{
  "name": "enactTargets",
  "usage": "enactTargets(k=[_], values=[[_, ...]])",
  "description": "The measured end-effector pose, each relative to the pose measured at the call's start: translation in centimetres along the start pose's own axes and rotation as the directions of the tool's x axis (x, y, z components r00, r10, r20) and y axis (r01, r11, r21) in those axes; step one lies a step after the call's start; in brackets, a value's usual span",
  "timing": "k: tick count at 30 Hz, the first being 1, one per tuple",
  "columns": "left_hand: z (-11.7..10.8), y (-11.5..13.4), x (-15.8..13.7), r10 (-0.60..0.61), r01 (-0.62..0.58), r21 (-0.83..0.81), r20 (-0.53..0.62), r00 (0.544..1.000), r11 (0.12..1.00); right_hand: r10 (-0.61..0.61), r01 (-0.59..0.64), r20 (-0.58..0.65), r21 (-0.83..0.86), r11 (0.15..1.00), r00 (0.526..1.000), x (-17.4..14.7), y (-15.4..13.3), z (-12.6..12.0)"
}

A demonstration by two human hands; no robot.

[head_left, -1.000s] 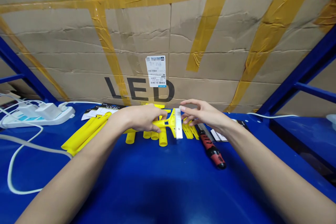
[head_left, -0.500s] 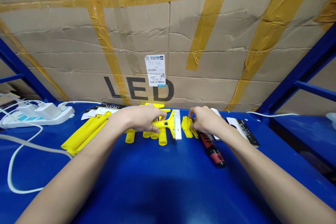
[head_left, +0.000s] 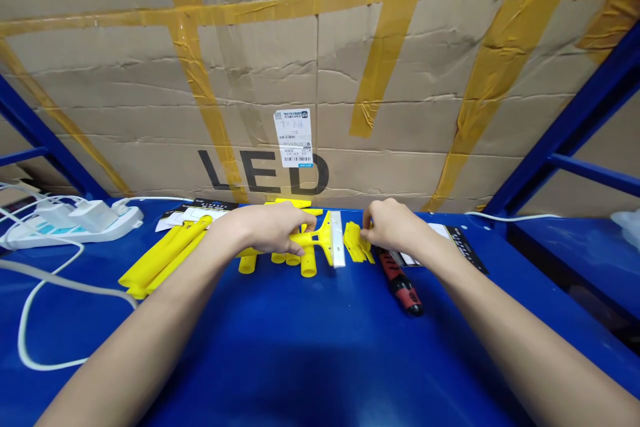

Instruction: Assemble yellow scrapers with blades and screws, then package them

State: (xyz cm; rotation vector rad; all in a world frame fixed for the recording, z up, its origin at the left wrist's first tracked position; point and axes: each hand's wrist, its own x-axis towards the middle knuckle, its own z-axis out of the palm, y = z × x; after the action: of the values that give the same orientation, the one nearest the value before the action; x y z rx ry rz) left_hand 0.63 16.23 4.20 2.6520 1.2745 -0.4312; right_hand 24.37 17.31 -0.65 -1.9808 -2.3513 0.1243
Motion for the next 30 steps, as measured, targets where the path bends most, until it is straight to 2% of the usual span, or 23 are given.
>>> enactTargets(k=[4,7,10,12,14,19,22,24,26,30], values=[[-0.1,0.1,-0.1,-0.020,0.020,0.003,0.009,1.000,1.000,-0.013,0.025,-0.137,0.082,0.996,0.991,-0.1,0.6,-1.1],[-0.1,0.0,-0.1,-0.025,0.025,0.000,0.011,1.000,1.000,0.059,0.003,-0.183,0.321,0.947,0.981,0.0,0.7,-1.6],[0.0,-0.2,-0.1,-0.015,0.015,-0.005,0.013,1.000,1.000,0.114,-0.020,-0.107,0.638,0.770,0.988,0.2,0.8,-1.3],[0.0,-0.3,-0.1,-0.012,0.012,-0.007,0.015,1.000,1.000,0.079,0.006,-0.067,0.803,0.597,0.995,0.3,0.9,-1.1],[0.0,-0.3,-0.1,-0.015,0.016,-0.004,0.016,1.000,1.000,0.011,0.030,-0.040,0.889,0.456,0.999,0.2,0.9,-0.9],[-0.1,-0.3,-0.1,-0.023,0.023,0.001,0.021,1.000,1.000,-0.137,0.040,0.001,0.954,0.299,0.991,-0.1,0.9,-1.2],[-0.1,-0.3,-0.1,-0.035,0.035,0.011,0.027,0.999,0.999,-0.134,-0.008,0.037,0.977,0.215,0.990,-0.1,0.9,-1.5],[-0.2,-0.4,-0.2,-0.038,0.038,0.005,0.022,0.999,0.999,-0.085,-0.045,0.062,0.981,0.188,0.994,-0.1,0.8,-1.4],[-0.2,-0.4,-0.1,-0.038,0.038,0.000,0.018,0.999,0.999,-0.055,-0.089,0.102,0.975,0.203,0.993,-0.2,0.6,-1.3],[-0.1,-0.7,0.0,-0.014,0.013,0.017,0.009,1.000,1.000,-0.126,-0.156,0.192,0.956,0.248,0.973,-0.2,-0.1,-0.8]])
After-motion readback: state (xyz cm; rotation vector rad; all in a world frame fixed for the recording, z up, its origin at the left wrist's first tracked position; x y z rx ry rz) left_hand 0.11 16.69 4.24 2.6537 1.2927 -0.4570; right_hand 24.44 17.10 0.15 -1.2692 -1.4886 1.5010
